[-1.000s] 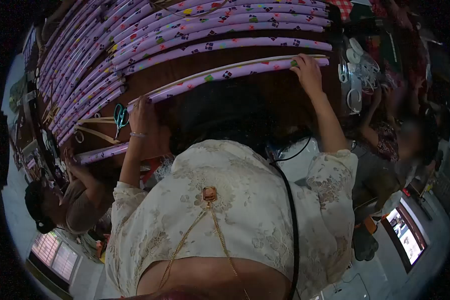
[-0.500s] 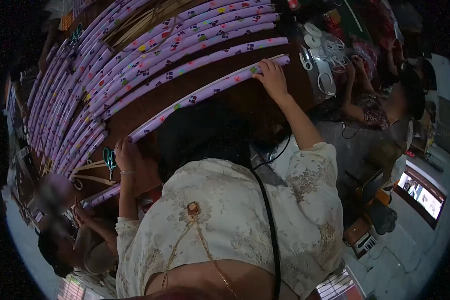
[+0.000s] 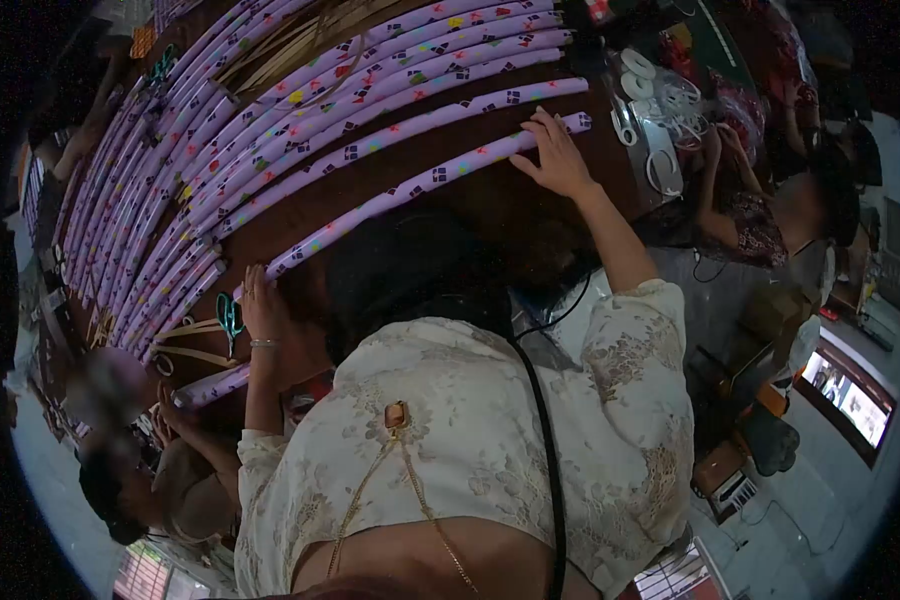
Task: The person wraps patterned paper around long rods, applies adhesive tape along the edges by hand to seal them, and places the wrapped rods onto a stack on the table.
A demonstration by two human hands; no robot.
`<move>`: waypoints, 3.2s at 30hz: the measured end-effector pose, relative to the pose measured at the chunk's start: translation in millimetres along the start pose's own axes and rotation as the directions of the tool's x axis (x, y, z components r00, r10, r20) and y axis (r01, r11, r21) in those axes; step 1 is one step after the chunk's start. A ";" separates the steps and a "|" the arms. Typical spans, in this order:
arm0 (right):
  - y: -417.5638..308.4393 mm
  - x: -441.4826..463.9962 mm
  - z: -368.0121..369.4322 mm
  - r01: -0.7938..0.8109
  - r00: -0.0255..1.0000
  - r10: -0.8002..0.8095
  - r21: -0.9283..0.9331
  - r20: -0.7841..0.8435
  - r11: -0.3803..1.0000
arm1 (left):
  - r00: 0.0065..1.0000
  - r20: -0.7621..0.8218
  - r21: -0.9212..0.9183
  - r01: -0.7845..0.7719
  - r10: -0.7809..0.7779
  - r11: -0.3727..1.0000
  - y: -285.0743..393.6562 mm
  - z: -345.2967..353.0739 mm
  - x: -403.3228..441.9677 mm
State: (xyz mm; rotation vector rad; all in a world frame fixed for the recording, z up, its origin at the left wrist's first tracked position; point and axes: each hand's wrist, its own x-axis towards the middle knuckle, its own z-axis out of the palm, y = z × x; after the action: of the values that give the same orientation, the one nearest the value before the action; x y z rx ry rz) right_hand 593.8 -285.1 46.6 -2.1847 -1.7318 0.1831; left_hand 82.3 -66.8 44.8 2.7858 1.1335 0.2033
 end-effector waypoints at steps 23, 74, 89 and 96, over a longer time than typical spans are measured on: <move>2.4 19.0 12.4 -0.015 0.999 0.007 -0.136 -0.054 0.991 | 0.987 -0.022 -0.140 0.154 -0.159 0.978 -26.8 1.8 34.2; -116.9 76.7 55.7 0.511 0.843 -0.493 -0.039 0.214 0.858 | 0.978 0.204 -0.165 0.071 -0.036 0.984 165.7 46.9 111.6; -115.6 71.8 57.0 0.494 0.854 -0.478 -0.032 0.207 0.869 | 0.757 -0.268 0.215 0.650 -0.596 0.729 0.8 31.4 0.8; -129.2 75.3 39.5 0.450 0.855 -0.451 0.065 0.256 0.891 | 0.233 -0.137 -0.659 0.705 -0.963 0.264 -5.0 41.8 23.9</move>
State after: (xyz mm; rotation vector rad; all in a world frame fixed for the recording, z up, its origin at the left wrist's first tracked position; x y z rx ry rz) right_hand 481.4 -180.1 62.9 -1.7428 -2.3360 0.3695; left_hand 103.1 -49.4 4.6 1.2465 2.2191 0.9859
